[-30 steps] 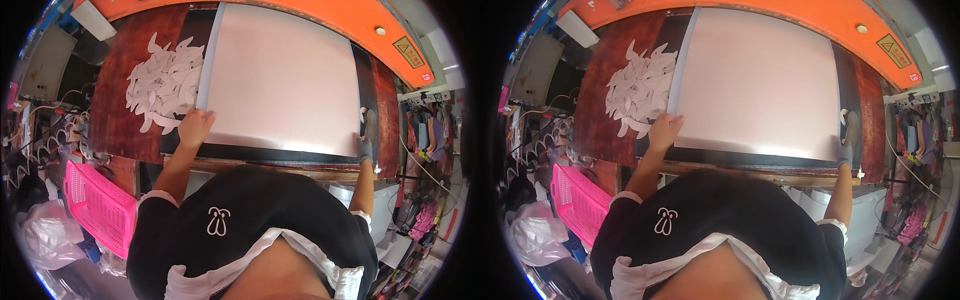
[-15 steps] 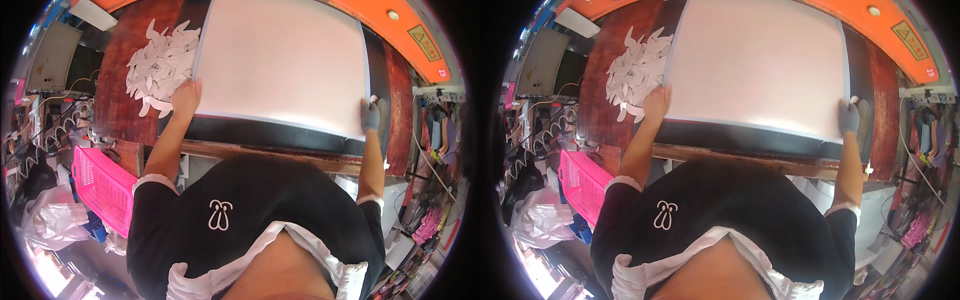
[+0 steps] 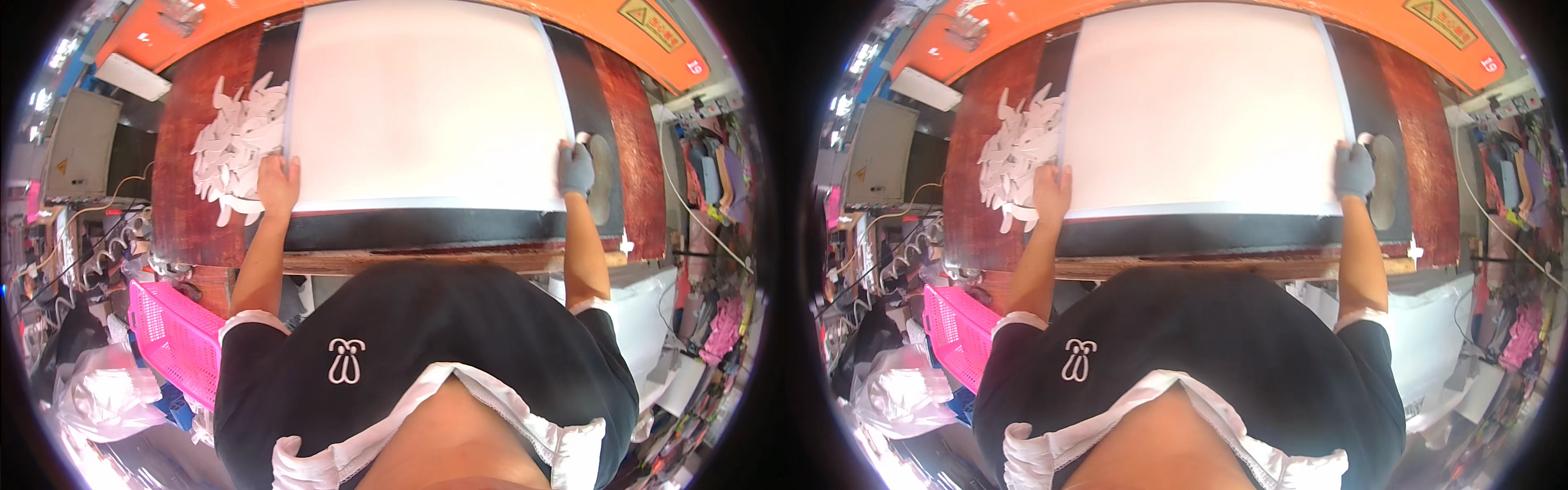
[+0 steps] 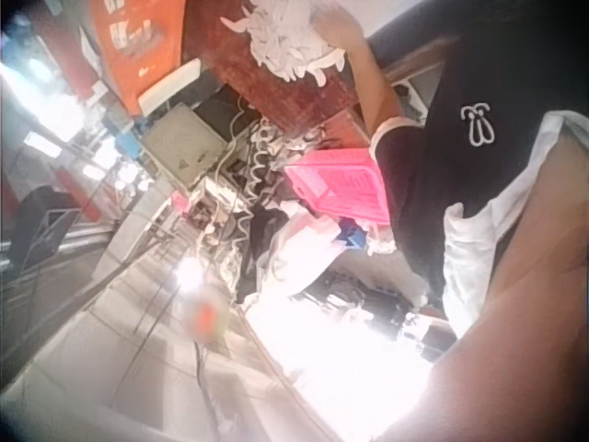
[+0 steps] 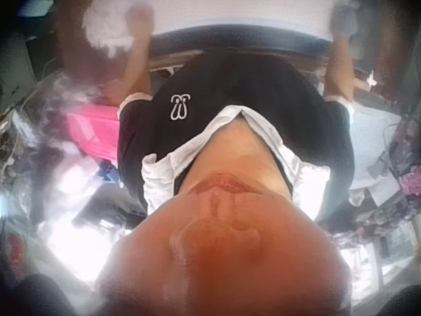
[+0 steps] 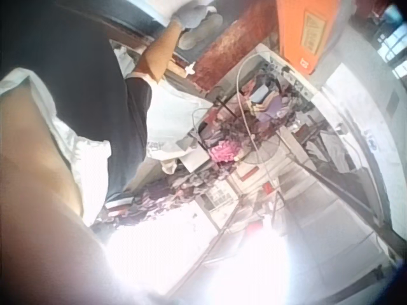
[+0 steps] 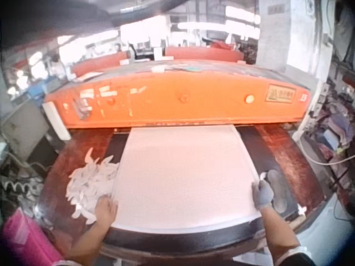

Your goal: The person places a sheet of pink material under a hydraulic press, operates the press to cut a pattern, then removes the cut decorative piece and stacks it with others. The person repeats this cycle with additional sheets.

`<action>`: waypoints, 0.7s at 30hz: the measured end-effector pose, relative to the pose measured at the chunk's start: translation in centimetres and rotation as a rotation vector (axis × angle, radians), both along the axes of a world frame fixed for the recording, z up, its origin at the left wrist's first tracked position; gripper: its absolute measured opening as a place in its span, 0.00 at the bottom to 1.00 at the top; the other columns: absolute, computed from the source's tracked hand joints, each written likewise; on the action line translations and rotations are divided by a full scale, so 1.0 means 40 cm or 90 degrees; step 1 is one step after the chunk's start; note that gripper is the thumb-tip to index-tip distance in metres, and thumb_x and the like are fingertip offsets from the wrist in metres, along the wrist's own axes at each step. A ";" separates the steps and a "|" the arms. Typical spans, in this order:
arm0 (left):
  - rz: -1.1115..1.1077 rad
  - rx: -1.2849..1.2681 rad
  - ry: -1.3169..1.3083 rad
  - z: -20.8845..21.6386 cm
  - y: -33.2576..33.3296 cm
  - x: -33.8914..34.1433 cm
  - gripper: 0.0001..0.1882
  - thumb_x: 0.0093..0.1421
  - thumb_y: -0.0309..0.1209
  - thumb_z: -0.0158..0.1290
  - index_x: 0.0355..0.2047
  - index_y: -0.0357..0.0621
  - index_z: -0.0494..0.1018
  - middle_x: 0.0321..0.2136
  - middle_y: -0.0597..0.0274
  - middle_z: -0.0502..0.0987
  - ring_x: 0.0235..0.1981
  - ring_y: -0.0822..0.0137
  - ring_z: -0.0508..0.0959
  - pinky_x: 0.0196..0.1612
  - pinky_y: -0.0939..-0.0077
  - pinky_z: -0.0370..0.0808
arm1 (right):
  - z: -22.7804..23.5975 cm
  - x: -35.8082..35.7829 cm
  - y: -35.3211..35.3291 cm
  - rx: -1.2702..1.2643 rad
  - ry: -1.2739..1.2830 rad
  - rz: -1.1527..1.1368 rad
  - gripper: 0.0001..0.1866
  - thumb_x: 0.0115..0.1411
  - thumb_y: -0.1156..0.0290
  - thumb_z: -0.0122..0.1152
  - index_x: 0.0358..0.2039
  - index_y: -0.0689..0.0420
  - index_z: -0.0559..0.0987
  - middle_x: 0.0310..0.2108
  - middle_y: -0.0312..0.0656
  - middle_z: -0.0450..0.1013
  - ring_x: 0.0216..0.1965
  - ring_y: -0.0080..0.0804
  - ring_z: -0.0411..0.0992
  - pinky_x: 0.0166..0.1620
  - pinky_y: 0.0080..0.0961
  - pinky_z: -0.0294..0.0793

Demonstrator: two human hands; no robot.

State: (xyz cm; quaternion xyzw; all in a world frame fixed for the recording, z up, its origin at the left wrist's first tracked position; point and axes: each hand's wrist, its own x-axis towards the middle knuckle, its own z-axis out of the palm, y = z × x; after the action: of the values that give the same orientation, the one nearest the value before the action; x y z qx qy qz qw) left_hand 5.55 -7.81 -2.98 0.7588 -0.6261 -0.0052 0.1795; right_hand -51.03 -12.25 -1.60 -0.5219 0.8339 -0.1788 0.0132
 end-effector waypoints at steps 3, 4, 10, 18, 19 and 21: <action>-0.142 -0.164 0.049 -0.009 -0.038 0.046 0.14 0.59 0.37 0.45 0.41 0.44 0.70 0.43 0.55 0.71 0.51 0.54 0.66 0.52 0.59 0.59 | 0.011 0.006 0.003 0.002 -0.046 0.004 0.21 0.56 0.49 0.48 0.31 0.56 0.76 0.32 0.53 0.73 0.36 0.52 0.72 0.39 0.41 0.69; -0.139 -0.131 0.046 -0.016 -0.048 0.065 0.15 0.59 0.38 0.44 0.44 0.48 0.71 0.46 0.60 0.71 0.56 0.57 0.62 0.57 0.51 0.51 | 0.013 0.007 0.002 0.001 -0.054 0.008 0.22 0.56 0.48 0.48 0.31 0.56 0.76 0.32 0.53 0.73 0.35 0.52 0.72 0.38 0.41 0.69; -0.164 -0.058 -0.160 -0.058 -0.073 0.173 0.14 0.58 0.37 0.46 0.45 0.57 0.72 0.51 0.69 0.70 0.60 0.58 0.59 0.58 0.43 0.50 | -0.004 -0.017 -0.006 0.017 -0.056 0.009 0.23 0.56 0.48 0.48 0.32 0.57 0.75 0.31 0.54 0.73 0.35 0.52 0.71 0.38 0.40 0.69; -0.107 -0.091 -0.160 -0.045 -0.091 0.170 0.14 0.57 0.36 0.48 0.42 0.51 0.74 0.51 0.58 0.68 0.57 0.55 0.62 0.56 0.46 0.56 | -0.020 -0.219 0.138 -0.140 0.147 0.075 0.34 0.47 0.50 0.62 0.49 0.60 0.67 0.46 0.54 0.66 0.48 0.51 0.66 0.48 0.39 0.67; -0.115 -0.129 -0.106 -0.044 -0.083 0.147 0.14 0.58 0.37 0.48 0.42 0.48 0.74 0.52 0.56 0.68 0.57 0.54 0.62 0.56 0.48 0.56 | -0.017 -0.239 0.157 -0.104 0.209 0.038 0.37 0.46 0.49 0.62 0.51 0.60 0.66 0.47 0.56 0.66 0.48 0.53 0.65 0.49 0.40 0.67; -0.136 -0.120 0.011 -0.036 -0.075 0.100 0.16 0.58 0.38 0.46 0.44 0.45 0.72 0.53 0.52 0.66 0.57 0.54 0.62 0.56 0.49 0.56 | -0.016 -0.258 0.173 0.016 0.168 0.023 0.42 0.44 0.46 0.62 0.55 0.58 0.63 0.49 0.58 0.64 0.50 0.55 0.64 0.50 0.42 0.66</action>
State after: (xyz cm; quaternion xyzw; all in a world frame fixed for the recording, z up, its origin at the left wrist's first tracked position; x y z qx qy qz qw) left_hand 9.54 -10.79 -4.44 0.6675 -0.6994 0.0281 0.2538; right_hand -61.37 -5.34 -2.25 -0.5559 0.8209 -0.0978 -0.0871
